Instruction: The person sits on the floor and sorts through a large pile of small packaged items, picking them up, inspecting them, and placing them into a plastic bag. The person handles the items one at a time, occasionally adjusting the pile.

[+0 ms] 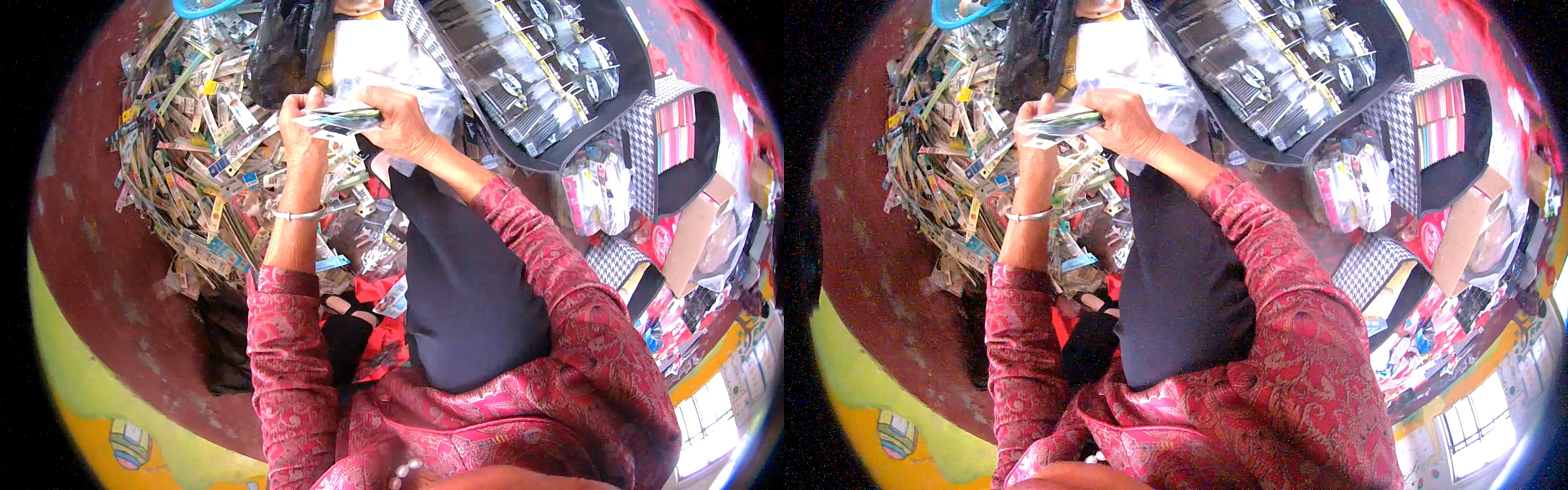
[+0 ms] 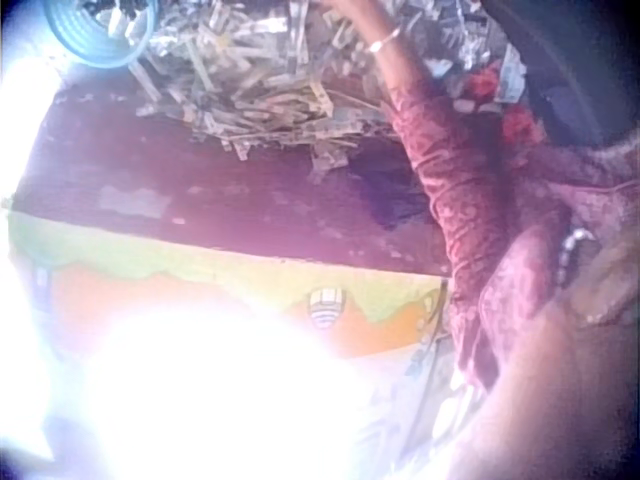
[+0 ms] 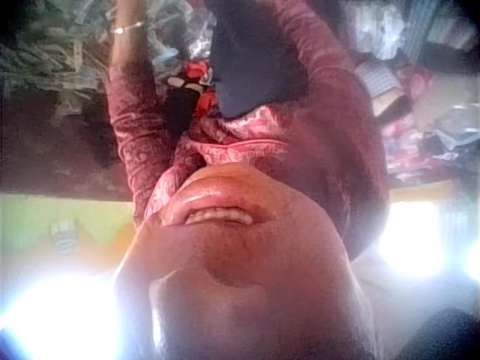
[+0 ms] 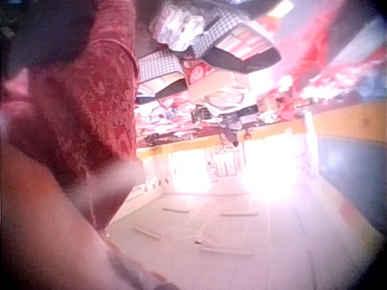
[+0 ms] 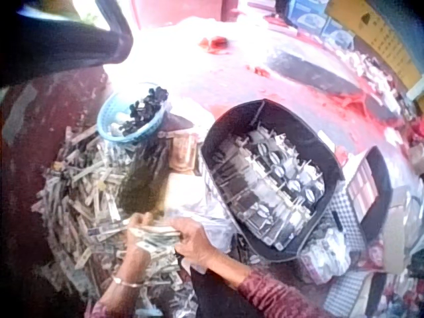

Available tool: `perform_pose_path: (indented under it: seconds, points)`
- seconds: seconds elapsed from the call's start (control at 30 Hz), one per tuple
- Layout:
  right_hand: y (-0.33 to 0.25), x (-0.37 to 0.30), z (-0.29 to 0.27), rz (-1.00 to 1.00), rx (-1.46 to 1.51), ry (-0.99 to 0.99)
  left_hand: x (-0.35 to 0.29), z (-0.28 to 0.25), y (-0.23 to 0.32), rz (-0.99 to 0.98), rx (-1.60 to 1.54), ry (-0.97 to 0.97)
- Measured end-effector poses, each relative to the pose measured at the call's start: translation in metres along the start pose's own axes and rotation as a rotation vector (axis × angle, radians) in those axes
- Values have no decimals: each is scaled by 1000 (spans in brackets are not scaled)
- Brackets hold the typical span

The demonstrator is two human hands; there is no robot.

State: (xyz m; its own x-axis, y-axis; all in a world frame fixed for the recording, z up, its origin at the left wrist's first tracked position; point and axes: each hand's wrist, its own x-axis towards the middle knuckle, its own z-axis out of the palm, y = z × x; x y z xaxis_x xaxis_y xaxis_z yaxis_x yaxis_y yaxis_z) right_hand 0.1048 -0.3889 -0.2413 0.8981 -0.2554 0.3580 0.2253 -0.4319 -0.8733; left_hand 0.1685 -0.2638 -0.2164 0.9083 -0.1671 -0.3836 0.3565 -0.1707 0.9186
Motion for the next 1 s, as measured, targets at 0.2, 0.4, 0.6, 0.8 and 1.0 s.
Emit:
perform_pose_path:
  seconds: [0.2, 0.4, 0.6, 0.8, 1.0]
  points:
    - [-31, -11, -17, -291, -51, -29, 2, 0, -1, -17, 348, -37]
    - [-62, 22, -7, -206, 399, -68, 9, -30, -25, 27, -64, -400]
    - [-54, 12, -5, 317, 550, -193, -3, -41, -12, -102, 0, -365]
    - [16, 4, -3, 656, 641, 44, 6, -17, -3, 231, 985, -57]
    - [14, 17, -4, 422, 438, 197, -1, 3, 18, 140, 1026, -77]
